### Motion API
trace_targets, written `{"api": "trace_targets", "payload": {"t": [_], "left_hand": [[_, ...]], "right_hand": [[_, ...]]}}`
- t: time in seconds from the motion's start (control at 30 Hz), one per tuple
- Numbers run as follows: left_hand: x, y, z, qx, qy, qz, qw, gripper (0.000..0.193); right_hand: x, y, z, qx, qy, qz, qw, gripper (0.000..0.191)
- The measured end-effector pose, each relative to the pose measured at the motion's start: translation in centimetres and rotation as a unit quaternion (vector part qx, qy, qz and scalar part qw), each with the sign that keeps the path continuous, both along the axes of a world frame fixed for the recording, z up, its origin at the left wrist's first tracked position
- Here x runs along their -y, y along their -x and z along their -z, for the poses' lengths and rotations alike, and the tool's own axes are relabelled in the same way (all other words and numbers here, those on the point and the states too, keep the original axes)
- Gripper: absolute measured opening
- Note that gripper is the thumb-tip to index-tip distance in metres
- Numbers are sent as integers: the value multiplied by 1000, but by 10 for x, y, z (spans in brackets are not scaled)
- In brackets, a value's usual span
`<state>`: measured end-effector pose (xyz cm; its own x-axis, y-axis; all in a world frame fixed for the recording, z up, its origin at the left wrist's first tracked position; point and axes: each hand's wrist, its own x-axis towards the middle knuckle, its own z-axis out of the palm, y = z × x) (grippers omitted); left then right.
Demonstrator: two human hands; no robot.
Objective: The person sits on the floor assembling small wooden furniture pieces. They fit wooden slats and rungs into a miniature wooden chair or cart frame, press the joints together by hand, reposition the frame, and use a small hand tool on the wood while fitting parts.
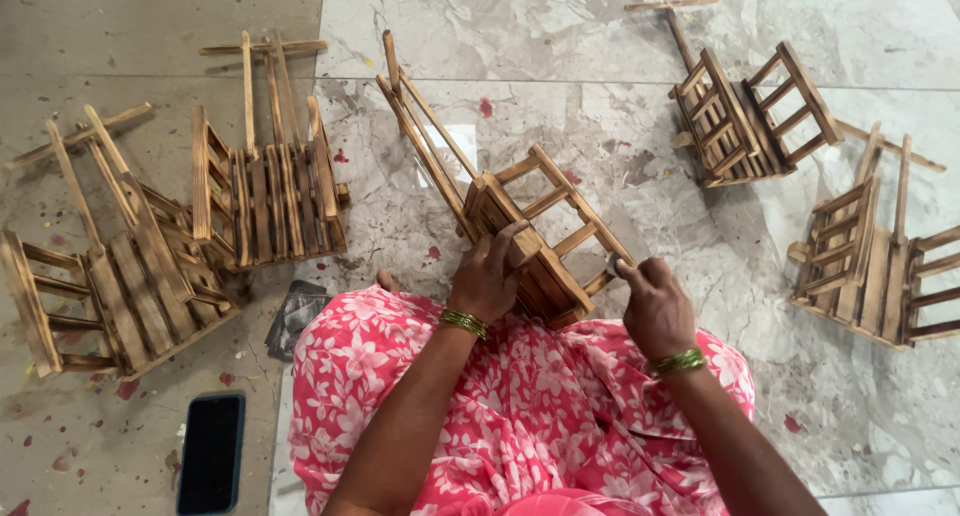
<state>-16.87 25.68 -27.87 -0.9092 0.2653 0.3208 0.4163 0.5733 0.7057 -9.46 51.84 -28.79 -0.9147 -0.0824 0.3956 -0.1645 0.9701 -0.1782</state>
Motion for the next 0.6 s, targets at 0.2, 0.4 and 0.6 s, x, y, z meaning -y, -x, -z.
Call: {"api": "trace_targets", "payload": {"t": [0.2,0.4,0.6], "left_hand": [[1,-2,0,9,-1,3,1000,71],[0,-4,-3,20,-10,-6,1000,73],[-20,-29,-14,-194,13,-58,979,83]], "right_hand": [[19,-14,-5,-7,-46,-71,996,29],[-29,7,0,13,333,2,943,31],[-61,0,29,-16,805,48,591,21]]}}
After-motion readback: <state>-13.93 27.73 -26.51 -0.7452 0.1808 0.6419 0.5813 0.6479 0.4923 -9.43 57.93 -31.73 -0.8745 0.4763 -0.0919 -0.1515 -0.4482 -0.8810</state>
